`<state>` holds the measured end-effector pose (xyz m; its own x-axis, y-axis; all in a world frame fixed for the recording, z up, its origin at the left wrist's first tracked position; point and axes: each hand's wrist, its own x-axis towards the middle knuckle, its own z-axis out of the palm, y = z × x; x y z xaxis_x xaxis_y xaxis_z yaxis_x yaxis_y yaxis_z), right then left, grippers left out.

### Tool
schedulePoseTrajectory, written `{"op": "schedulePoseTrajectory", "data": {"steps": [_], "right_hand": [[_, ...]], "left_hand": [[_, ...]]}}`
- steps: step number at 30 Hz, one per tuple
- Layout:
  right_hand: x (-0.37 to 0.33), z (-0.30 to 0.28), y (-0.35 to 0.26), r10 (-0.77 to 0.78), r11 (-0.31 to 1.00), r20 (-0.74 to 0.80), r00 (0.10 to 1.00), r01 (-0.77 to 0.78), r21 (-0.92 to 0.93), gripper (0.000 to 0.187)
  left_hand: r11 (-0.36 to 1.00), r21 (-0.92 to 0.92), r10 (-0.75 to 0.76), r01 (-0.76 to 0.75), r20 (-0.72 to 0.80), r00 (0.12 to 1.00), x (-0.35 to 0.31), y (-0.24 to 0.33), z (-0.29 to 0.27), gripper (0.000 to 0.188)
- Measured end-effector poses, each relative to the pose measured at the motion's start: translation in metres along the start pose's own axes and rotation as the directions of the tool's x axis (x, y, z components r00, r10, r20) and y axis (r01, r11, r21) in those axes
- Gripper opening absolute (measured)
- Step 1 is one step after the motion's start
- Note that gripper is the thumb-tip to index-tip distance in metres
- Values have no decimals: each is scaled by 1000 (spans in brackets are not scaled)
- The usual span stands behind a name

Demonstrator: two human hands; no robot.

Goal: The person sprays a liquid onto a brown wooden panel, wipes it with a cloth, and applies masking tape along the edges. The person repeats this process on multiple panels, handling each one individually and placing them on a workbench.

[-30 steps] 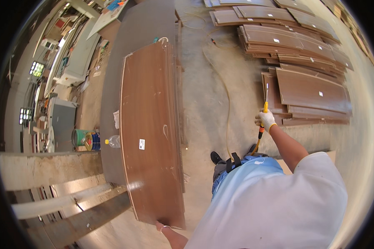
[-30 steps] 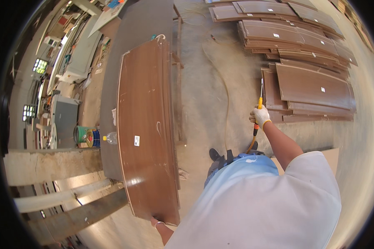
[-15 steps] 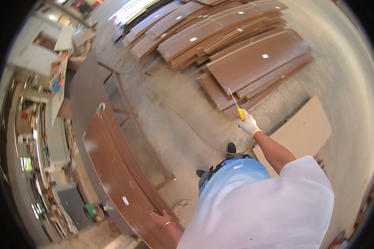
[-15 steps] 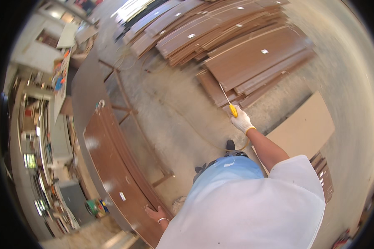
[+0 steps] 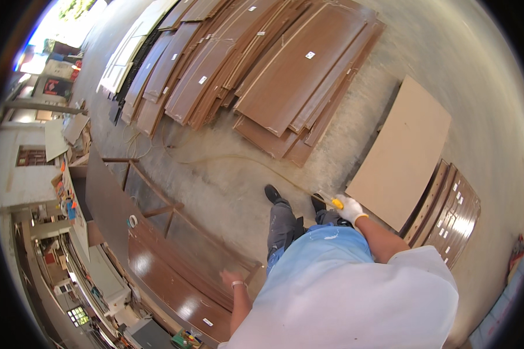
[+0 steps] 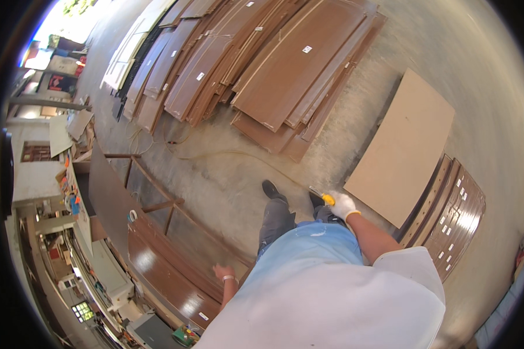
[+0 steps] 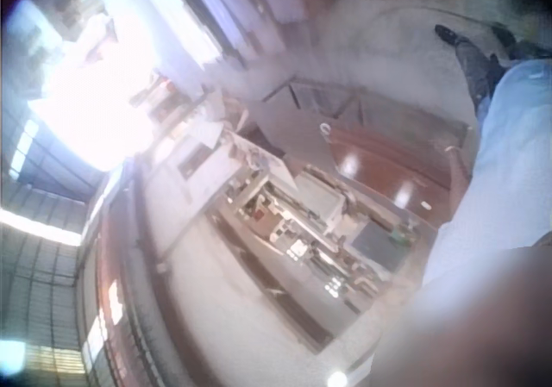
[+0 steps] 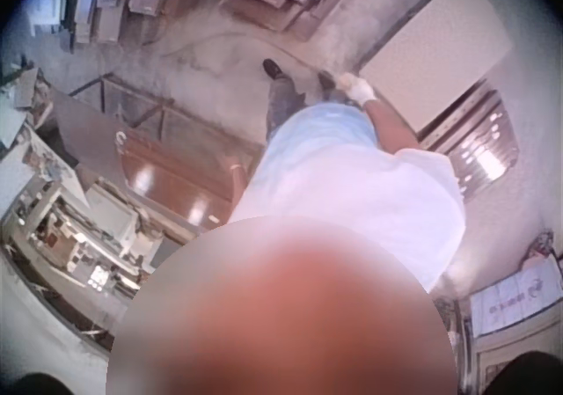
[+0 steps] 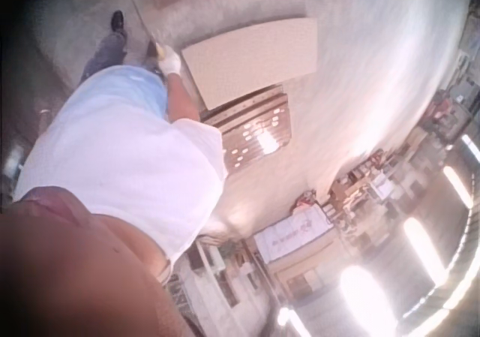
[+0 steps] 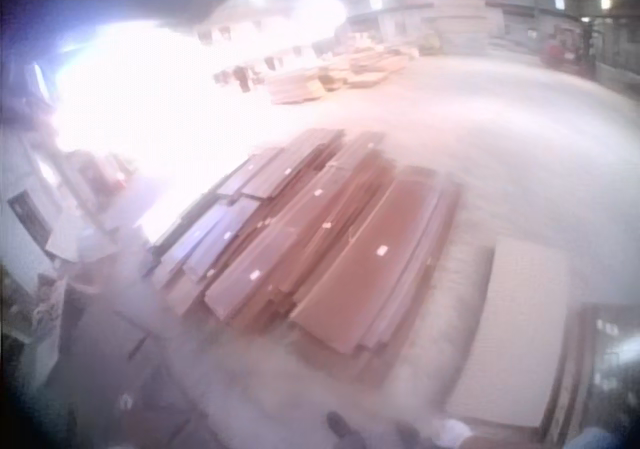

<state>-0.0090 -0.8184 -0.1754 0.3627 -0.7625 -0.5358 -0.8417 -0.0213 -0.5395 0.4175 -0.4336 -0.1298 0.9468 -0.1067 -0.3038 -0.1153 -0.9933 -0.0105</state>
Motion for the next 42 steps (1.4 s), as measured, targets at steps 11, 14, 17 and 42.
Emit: {"op": "schedulePoseTrajectory", "data": {"steps": [11, 14, 17, 42], "right_hand": [[56, 6, -42, 427, 901, -88, 900, -416, 123, 44], [86, 21, -77, 561, 826, -88, 823, -550, 122, 37], [120, 43, -116, 636, 770, -12, 772, -634, 76, 49], [290, 41, -215, 536, 844, 421, 732, -455, -285, 41]], "left_hand": [[818, -574, 470, 33, 701, 536, 210, 339, 106, 34], [788, -416, 396, 454, 907, 144, 273, 423, 163, 28], [879, -398, 264, 262, 865, 426, 296, 492, 233, 29], [466, -525, 306, 712, 851, 427, 289, 534, 269, 71]]}}
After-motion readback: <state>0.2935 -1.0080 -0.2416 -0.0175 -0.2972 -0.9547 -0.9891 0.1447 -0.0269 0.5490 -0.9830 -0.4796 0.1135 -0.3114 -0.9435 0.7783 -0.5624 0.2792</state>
